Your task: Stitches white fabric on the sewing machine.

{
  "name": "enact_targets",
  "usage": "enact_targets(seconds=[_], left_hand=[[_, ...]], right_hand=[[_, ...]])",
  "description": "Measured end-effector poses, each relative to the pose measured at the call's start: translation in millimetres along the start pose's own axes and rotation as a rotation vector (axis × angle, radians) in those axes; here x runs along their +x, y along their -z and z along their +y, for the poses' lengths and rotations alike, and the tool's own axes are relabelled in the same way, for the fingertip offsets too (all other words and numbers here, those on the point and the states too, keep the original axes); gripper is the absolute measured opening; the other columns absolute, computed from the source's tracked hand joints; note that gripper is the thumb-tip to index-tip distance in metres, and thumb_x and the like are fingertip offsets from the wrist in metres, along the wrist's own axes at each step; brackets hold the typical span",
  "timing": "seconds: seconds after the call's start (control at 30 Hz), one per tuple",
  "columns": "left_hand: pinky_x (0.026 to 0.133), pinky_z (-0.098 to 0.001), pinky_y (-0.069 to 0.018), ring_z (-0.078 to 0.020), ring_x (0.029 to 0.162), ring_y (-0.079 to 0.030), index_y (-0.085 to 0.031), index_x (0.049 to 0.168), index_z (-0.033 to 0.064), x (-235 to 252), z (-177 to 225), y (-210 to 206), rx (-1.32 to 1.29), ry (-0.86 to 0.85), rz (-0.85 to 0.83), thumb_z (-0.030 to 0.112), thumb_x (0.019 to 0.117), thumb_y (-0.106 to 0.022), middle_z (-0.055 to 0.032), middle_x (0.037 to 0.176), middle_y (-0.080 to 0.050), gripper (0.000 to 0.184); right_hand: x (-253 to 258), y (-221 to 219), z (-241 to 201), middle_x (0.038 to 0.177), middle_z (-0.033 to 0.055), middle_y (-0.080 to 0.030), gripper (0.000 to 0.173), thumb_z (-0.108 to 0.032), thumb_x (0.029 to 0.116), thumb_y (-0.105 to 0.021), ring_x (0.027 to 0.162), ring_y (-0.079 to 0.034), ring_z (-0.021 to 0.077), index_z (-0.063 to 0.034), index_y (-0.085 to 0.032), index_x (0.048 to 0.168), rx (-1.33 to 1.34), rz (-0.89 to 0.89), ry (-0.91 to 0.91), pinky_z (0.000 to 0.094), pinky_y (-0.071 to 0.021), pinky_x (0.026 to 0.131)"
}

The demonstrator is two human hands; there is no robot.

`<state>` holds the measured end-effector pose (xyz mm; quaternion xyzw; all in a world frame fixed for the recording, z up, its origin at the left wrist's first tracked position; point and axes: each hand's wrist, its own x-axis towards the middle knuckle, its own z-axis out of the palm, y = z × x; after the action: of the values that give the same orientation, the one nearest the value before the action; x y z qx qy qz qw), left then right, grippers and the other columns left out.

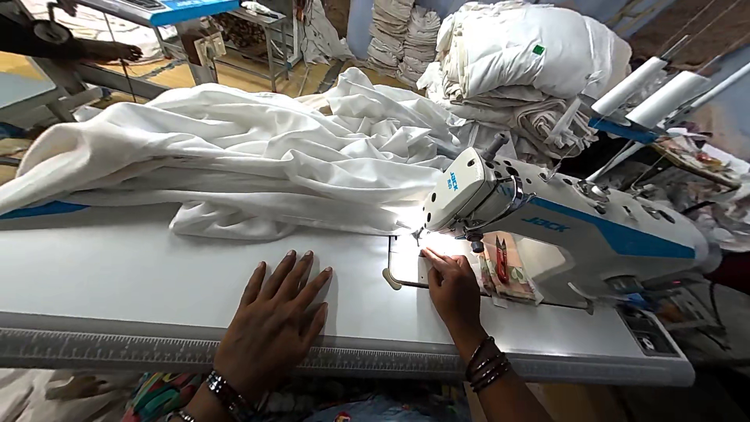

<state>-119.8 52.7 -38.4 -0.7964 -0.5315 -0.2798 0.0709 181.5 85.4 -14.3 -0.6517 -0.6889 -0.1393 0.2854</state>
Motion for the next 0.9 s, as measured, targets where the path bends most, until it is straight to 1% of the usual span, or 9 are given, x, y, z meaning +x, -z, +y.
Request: enact_targets(seconds=[0.23, 0.4, 0.53, 0.6, 0.67, 0.7, 0.73, 0.8, 0.9], left_hand=[[0.113, -0.0656, -0.0346, -0.037, 0.139, -0.053, -0.07, 0.134, 0.0261, 0.0, -1.4, 0.5, 0.009, -0.004, -0.016, 0.054, 0.1016, -0.028, -0.0109, 0.146, -0.061, 0.06], [0.112, -0.0656, -0.0358, -0.0383, 0.139, -0.053, -0.07, 0.134, 0.0236, -2.3, -0.9, -0.1, 0.004, -0.021, -0.002, 0.045, 0.1031, -0.029, -0.0116, 0.145, -0.061, 0.056], [0.086, -0.052, -0.0556, -0.0349, 0.104, -0.07, -0.076, 0.117, 0.0165, 1.3, 27.3, -2.7, -0.052, -0.158, 0.077, 0.015, 0.0981, -0.045, -0.0109, 0.114, -0.073, 0.036], [0.068, -0.043, -0.0576, -0.0279, 0.081, -0.07, -0.078, 0.113, 0.0168, 11.1, 55.1, -5.6, -0.105, -0.236, 0.048, 0.018, 0.0968, -0.052, -0.0076, 0.093, -0.073, 0.031], [0.058, -0.0407, -0.0576, -0.0269, 0.068, -0.071, -0.075, 0.123, 0.011, 31.0, 84.4, -5.6, -0.162, -0.272, -0.102, 0.027, 0.0975, -0.056, -0.0086, 0.081, -0.072, 0.036], [0.06, -0.0438, -0.0582, -0.0303, 0.07, -0.072, -0.068, 0.134, 0.007, 46.1, 99.2, -1.2, -0.189, -0.251, -0.265, 0.028, 0.1003, -0.055, -0.0122, 0.085, -0.074, 0.042], [0.068, -0.049, -0.058, -0.0357, 0.079, -0.073, -0.054, 0.148, 0.0054, 66.1, 113.9, 5.1, -0.213, -0.195, -0.488, 0.029, 0.1051, -0.051, -0.0171, 0.093, -0.074, 0.05], [0.085, -0.0562, -0.0537, -0.0428, 0.098, -0.07, -0.031, 0.161, 0.0081, 110.7, 139.7, 8.0, -0.202, -0.081, -0.844, 0.034, 0.1102, -0.041, -0.0224, 0.106, -0.071, 0.058], [0.092, -0.0561, -0.0518, -0.0424, 0.11, -0.068, -0.031, 0.159, 0.0032, 149.5, 163.0, -7.3, -0.14, -0.016, -0.978, 0.041, 0.112, -0.033, -0.0244, 0.113, -0.07, 0.061]], right_hand=[[-9.0, 2.4, -2.1, 0.129, 0.001, -0.073, 0.038, -0.009, 0.0913, -0.056, 0.109, -0.068, 0.0315, -0.0145, -0.078, 0.122, 0.02, -0.092, 0.046, 0.047, -0.0529, 0.087], [-25.7, 11.1, 3.9, 0.132, 0.0055, -0.071, 0.036, -0.019, 0.0974, -0.053, 0.128, -0.063, 0.0299, -0.0106, -0.075, 0.125, 0.167, -0.122, 0.076, 0.0496, -0.0496, 0.106], [-40.7, 29.6, 38.5, 0.135, 0.0113, -0.068, 0.033, -0.019, 0.0944, -0.057, 0.132, -0.058, 0.0397, -0.0099, -0.078, 0.118, 0.136, 0.08, 0.033, 0.0591, -0.0468, 0.107], [-44.8, 46.5, 72.1, 0.135, 0.0166, -0.067, 0.034, -0.019, 0.0948, -0.055, 0.133, -0.056, 0.0456, -0.0064, -0.078, 0.117, 0.025, 0.208, -0.037, 0.0641, -0.042, 0.109], [-47.4, 66.2, 108.7, 0.138, 0.0234, -0.063, 0.037, -0.018, 0.0964, -0.054, 0.135, -0.051, 0.0522, -0.0004, -0.074, 0.122, -0.081, 0.271, -0.131, 0.0691, -0.0367, 0.11], [-49.0, 74.9, 124.2, 0.141, 0.0262, -0.06, 0.039, -0.016, 0.0967, -0.052, 0.137, -0.048, 0.0539, 0.0025, -0.07, 0.126, -0.118, 0.286, -0.185, 0.0698, -0.0342, 0.111], [-50.3, 80.4, 137.2, 0.143, 0.0285, -0.057, 0.042, -0.014, 0.096, -0.052, 0.138, -0.046, 0.0546, 0.0053, -0.066, 0.13, -0.144, 0.307, -0.232, 0.0691, -0.0332, 0.112], [-52.1, 81.6, 154.8, 0.144, 0.0299, -0.056, 0.045, -0.011, 0.0962, -0.05, 0.139, -0.046, 0.0525, 0.0092, -0.06, 0.135, -0.166, 0.348, -0.303, 0.0625, -0.0351, 0.115], [-56.0, 79.5, 157.6, 0.136, 0.0287, -0.063, 0.039, -0.007, 0.0971, -0.049, 0.131, -0.057, 0.0484, 0.0094, -0.066, 0.129, -0.192, 0.368, -0.337, 0.057, -0.0441, 0.11]])
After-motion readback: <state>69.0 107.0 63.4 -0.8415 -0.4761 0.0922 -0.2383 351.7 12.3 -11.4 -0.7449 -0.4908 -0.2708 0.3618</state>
